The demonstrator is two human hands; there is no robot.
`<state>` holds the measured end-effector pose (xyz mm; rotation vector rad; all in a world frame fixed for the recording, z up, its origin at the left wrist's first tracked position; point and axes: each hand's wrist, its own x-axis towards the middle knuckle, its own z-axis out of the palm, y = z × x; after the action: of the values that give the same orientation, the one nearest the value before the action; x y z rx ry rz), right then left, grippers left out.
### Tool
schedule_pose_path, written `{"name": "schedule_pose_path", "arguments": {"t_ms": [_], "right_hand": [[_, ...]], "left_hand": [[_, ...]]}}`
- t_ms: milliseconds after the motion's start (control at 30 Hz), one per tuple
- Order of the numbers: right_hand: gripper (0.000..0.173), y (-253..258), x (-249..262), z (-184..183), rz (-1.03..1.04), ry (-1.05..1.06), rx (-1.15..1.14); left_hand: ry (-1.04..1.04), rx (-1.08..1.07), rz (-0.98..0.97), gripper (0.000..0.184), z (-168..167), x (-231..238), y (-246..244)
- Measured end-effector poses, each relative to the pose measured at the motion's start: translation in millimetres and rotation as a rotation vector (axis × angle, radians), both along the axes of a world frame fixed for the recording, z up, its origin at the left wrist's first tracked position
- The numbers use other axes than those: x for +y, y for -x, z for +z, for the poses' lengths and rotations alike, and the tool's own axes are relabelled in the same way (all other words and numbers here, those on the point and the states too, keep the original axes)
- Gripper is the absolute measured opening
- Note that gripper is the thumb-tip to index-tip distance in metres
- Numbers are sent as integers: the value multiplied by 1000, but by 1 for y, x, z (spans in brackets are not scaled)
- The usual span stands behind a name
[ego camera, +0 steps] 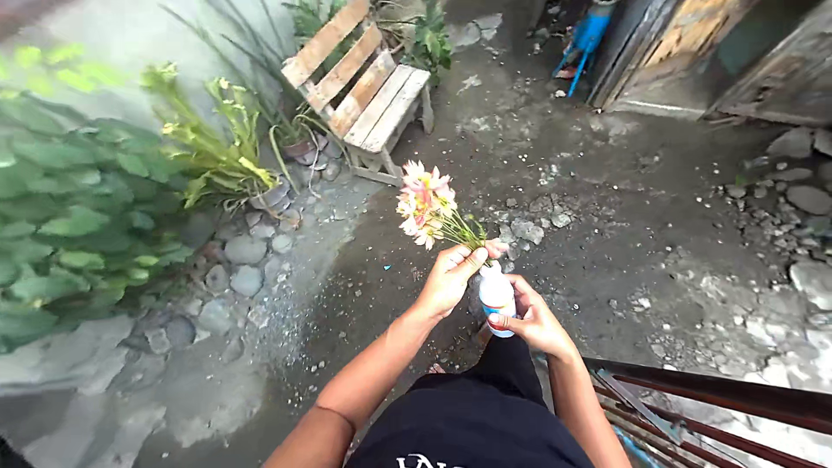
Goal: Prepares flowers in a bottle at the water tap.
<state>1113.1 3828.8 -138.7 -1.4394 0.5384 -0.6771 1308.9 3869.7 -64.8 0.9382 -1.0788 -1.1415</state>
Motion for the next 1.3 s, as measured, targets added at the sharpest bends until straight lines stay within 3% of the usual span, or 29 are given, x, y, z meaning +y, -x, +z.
{"name": "schedule_pose_path", "arguments": {"t_ms": [267, 467, 567, 700, 1000, 1167, 1233, 1300], "right_hand": [[72, 9, -175, -11, -124, 13, -131], [73, 57, -347, 36, -1, 5, -242], [75, 81, -417, 68, -18, 11, -209], [74, 104, -491, 89, -118, 29, -167], [76, 140, -659, 83, -232, 11, -187], [75, 152, -776, 106, -314, 51, -181], [72, 159, -820, 116, -344, 46, -174], [74, 170, -864, 127, -348, 54, -188]], "left_hand": [[-15, -335, -357, 29, 16, -205, 0], [12, -228, -659, 50, 70, -396, 33], [146, -317, -595, 43, 101, -473, 60], [120, -353, -499, 35, 120, -544, 100], [66, -127, -794, 49, 105, -743, 138], [163, -244, -660, 29, 124, -863, 167], [164, -322, -705, 30, 137, -908, 170], [189, -343, -868, 35, 152, -960, 172]]}}
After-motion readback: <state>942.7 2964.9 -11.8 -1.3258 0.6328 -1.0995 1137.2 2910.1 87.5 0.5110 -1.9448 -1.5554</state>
